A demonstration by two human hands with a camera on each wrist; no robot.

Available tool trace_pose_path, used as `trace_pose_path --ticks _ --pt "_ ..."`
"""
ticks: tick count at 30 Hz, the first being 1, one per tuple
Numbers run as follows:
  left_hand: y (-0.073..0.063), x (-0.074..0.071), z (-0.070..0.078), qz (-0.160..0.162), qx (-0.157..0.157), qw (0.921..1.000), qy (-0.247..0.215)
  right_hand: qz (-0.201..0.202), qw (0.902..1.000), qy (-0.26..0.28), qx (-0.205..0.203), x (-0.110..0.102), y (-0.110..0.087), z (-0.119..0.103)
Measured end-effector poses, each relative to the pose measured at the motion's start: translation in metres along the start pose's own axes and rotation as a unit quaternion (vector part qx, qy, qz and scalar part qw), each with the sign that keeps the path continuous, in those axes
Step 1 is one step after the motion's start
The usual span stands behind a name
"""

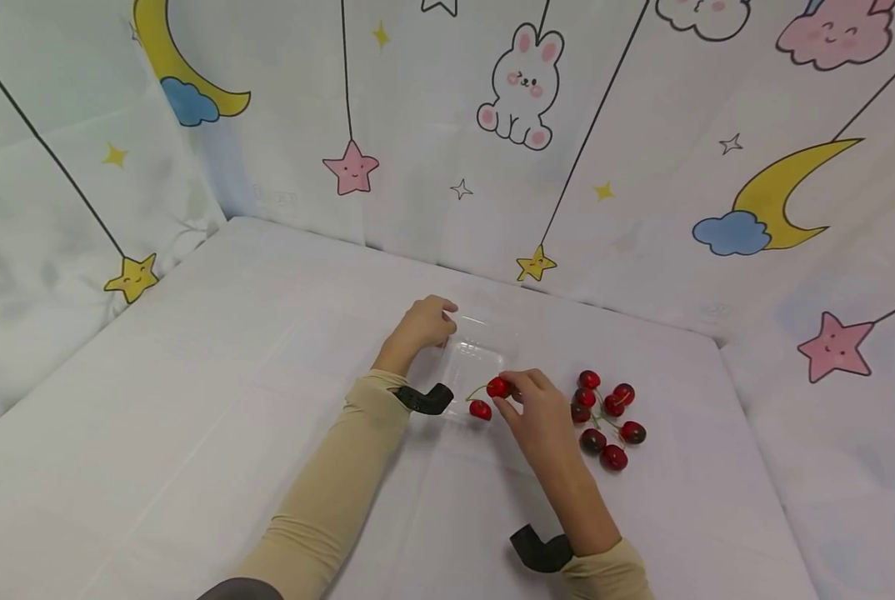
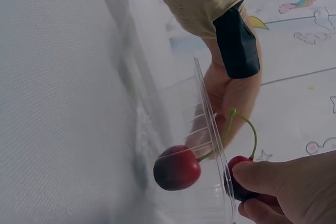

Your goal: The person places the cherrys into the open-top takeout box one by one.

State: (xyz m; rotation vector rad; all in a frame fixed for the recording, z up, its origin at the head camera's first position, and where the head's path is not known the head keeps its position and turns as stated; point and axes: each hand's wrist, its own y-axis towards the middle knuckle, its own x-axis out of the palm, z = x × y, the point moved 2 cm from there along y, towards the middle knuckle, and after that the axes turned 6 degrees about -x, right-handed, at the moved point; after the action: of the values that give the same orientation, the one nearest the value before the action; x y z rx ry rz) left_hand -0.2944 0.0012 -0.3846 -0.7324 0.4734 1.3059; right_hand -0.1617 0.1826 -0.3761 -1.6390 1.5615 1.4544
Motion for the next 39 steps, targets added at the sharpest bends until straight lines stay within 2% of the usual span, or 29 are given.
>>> trace_pose_path --ticks 9,21,32,39 --pt "0.0 -0.001 -0.002 0.001 0.002 1.0 0.001 0.016 0.9992 -0.006 -0.035 0.005 0.001 -0.005" --pt "0.001 0.0 -0.002 -0.001 -0.012 0.9999 -0.002 0.034 0.9949 -0.027 -0.09 0.013 -0.001 -0.006" --pt "0.001 0.001 0.001 -0.005 0.002 1.0 0.001 0.028 0.9948 -0.028 -0.094 0.016 -0.002 -0.006" --pt "0.001 -0.001 -0.001 -0.001 -0.001 1.0 -0.003 0.022 0.994 -0.03 -0.103 0.019 0.0 -0.007"
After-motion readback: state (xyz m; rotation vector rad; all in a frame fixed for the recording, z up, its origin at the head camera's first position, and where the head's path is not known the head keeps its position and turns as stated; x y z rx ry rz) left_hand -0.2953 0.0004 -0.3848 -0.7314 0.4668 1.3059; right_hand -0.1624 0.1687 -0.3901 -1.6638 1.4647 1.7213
